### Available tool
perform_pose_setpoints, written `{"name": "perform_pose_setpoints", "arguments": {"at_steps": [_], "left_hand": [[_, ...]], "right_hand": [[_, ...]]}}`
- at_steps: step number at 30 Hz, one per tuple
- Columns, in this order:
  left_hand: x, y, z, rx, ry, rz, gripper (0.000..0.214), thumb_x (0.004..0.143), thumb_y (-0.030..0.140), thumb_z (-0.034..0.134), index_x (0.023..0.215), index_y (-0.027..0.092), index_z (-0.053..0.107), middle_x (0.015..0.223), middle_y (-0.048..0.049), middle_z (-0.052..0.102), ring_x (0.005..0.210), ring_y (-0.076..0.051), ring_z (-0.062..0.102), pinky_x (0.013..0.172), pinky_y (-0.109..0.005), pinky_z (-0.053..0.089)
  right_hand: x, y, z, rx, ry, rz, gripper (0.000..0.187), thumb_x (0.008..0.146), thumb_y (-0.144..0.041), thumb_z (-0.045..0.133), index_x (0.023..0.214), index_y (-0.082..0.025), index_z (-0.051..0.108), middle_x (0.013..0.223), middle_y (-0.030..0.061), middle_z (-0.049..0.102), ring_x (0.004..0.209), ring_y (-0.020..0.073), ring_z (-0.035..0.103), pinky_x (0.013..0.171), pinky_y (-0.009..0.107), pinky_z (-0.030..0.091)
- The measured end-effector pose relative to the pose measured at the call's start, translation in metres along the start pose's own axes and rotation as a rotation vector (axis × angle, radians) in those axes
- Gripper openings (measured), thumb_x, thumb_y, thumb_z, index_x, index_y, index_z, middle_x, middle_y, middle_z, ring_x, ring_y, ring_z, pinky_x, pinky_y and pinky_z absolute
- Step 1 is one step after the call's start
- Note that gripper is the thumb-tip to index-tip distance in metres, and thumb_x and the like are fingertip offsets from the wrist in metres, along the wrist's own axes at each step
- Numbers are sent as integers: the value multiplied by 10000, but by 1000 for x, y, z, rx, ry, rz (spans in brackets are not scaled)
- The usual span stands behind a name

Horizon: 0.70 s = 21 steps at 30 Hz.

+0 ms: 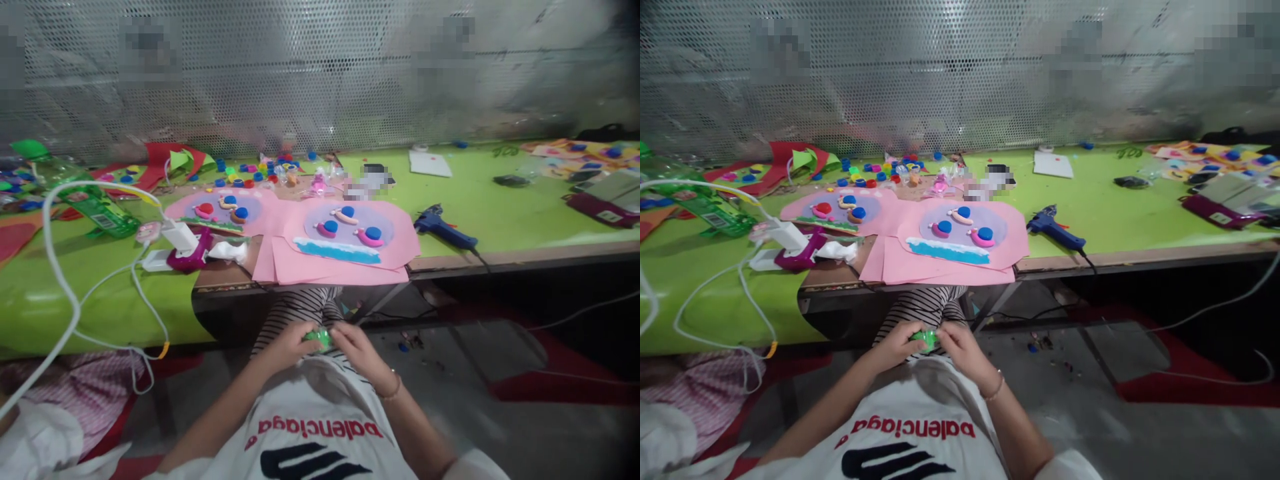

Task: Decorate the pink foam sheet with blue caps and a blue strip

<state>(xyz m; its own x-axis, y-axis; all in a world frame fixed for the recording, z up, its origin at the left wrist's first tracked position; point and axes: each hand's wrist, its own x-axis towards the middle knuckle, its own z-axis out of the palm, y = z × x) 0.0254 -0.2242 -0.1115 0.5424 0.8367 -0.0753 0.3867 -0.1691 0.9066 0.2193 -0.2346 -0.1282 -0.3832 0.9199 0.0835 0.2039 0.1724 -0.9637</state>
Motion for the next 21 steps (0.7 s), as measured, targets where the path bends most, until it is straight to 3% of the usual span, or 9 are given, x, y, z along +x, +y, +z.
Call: {"name": "perform_pose_setpoints", "arguments": {"at_steps": [4, 9, 13, 17, 21], "left_hand": [[-2, -5, 2, 35, -17, -36, 367, 834, 491, 546, 679, 163, 494, 659, 42, 441, 653, -115, 395, 603, -235, 265], [-3, -5, 1, 52, -81, -71, 407, 843, 545, 504, 727, 156, 536, 671, 37, 472, 661, -123, 418, 596, -231, 280], [0, -3, 0, 4, -62, -11, 392, 834, 540, 509, 767, 156, 556, 693, 27, 499, 675, -128, 434, 608, -229, 305], [-1, -8, -4, -12, -4, -3, 389, 818, 536, 507, 765, 154, 559, 667, 17, 490, 661, -134, 428, 602, -238, 292], [-10, -21, -10, -2, 66, -67, 397, 809, 537, 489, 795, 149, 575, 695, 2, 526, 684, -144, 443, 634, -245, 313]], "right_hand": [[1, 0, 17, -61, -130, 6, 412, 960, -483, 366, 711, -186, 506, 675, -1, 533, 643, 130, 416, 625, 253, 357], [1, 6, 20, 50, -143, 31, 446, 920, -522, 441, 642, -179, 500, 608, -22, 474, 600, 115, 382, 573, 236, 347], [0, 9, 18, 230, 4, 63, 527, 847, -605, 511, 533, -198, 392, 519, -43, 353, 524, 101, 311, 499, 239, 287], [1, 10, 7, 461, 197, 135, 523, 817, -618, 539, 526, -212, 384, 474, -57, 312, 451, 91, 265, 444, 244, 242], [-2, 10, -20, 482, 377, 156, 456, 804, -581, 594, 581, -191, 516, 523, -28, 421, 489, 99, 349, 468, 243, 292]]}}
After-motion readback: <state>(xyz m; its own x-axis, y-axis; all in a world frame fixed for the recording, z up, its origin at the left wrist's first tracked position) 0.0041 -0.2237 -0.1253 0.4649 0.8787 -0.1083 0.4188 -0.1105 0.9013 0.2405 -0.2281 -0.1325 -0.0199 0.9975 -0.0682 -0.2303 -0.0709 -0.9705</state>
